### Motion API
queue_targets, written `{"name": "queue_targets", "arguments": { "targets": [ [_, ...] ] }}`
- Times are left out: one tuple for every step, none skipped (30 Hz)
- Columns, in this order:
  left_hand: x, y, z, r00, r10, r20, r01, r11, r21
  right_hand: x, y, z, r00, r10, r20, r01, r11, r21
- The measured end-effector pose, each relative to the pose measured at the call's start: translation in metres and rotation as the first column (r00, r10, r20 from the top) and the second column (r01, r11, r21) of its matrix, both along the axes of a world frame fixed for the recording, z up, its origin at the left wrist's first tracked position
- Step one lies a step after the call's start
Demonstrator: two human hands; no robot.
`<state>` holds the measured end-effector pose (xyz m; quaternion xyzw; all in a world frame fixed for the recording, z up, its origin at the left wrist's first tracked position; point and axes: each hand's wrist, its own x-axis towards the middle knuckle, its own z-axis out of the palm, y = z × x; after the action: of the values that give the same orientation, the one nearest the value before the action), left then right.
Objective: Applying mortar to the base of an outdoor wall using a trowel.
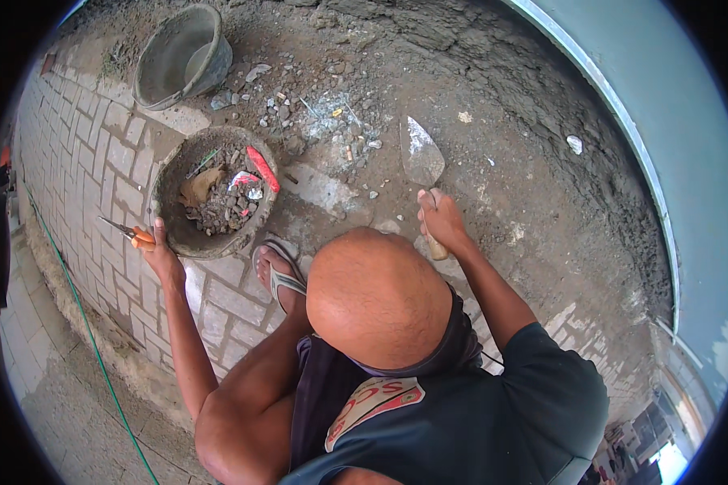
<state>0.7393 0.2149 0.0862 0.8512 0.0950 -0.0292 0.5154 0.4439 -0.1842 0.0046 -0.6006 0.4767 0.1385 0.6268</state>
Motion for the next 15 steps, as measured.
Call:
{"name": "queue_targets", "arguments": {
  "targets": [
    [-0.001, -0.002, -0.001, 0.998, 0.054, -0.014, -0.054, 0.999, -0.007, -0.004, 0.005, -0.006, 0.997, 0.003, -0.074, -0.002, 1.0, 0.01],
    [-0.002, -0.004, -0.001, 1.0, 0.013, 0.001, -0.013, 1.0, -0.003, -0.001, 0.013, -0.014, 0.999, 0.033, 0.007, -0.033, 0.999, 0.017],
    [-0.004, -0.008, -0.004, 0.993, 0.077, 0.087, -0.071, 0.994, -0.078, 0.002, 0.024, -0.022, 0.998, -0.055, 0.018, 0.054, 0.997, 0.053],
    [-0.003, -0.01, -0.003, 0.991, 0.091, 0.096, -0.075, 0.984, -0.161, 0.006, 0.03, -0.026, 0.988, -0.133, 0.075, 0.127, 0.988, 0.084],
    [-0.003, -0.013, -0.004, 0.974, 0.15, 0.17, -0.123, 0.98, -0.158, 0.008, 0.035, -0.029, 0.99, -0.14, 0.028, 0.137, 0.986, 0.091],
    [-0.001, -0.013, -0.003, 0.986, 0.092, 0.142, -0.072, 0.988, -0.138, 0.012, 0.037, -0.03, 0.975, -0.224, 0.001, 0.221, 0.96, 0.174],
    [-0.001, -0.013, -0.001, 0.994, 0.081, 0.078, -0.07, 0.988, -0.137, 0.016, 0.038, -0.029, 0.947, -0.302, -0.106, 0.319, 0.914, 0.251],
    [-0.002, -0.012, -0.001, 0.994, 0.039, 0.104, -0.028, 0.994, -0.11, 0.018, 0.034, -0.025, 0.977, -0.198, -0.075, 0.208, 0.962, 0.176],
    [-0.001, -0.013, -0.001, 0.995, 0.044, 0.089, -0.03, 0.988, -0.151, 0.018, 0.029, -0.019, 0.983, -0.185, -0.004, 0.181, 0.959, 0.217],
    [0.002, -0.013, -0.002, 0.997, 0.074, 0.037, -0.065, 0.973, -0.22, 0.017, 0.021, -0.012, 0.992, -0.1, 0.072, 0.095, 0.993, 0.07],
    [0.003, -0.013, -0.002, 0.995, 0.043, 0.086, -0.025, 0.98, -0.197, 0.017, 0.014, -0.006, 0.983, -0.002, 0.186, 0.018, 0.996, -0.087],
    [0.003, -0.013, -0.005, 0.989, 0.108, 0.103, -0.078, 0.963, -0.258, 0.016, 0.005, 0.002, 0.985, 0.034, 0.169, -0.027, 0.999, -0.04],
    [0.004, -0.012, -0.005, 0.991, 0.124, 0.046, -0.101, 0.937, -0.334, 0.011, -0.002, 0.009, 0.993, 0.033, 0.117, -0.028, 0.998, -0.047],
    [0.003, -0.011, -0.008, 0.978, 0.184, 0.102, -0.142, 0.935, -0.324, 0.003, -0.007, 0.018, 0.997, 0.05, 0.058, -0.055, 0.995, 0.08],
    [0.005, -0.007, -0.007, 0.992, 0.105, 0.069, -0.083, 0.96, -0.267, -0.004, -0.01, 0.025, 0.997, 0.075, -0.001, -0.073, 0.975, 0.208]
  ]
}}
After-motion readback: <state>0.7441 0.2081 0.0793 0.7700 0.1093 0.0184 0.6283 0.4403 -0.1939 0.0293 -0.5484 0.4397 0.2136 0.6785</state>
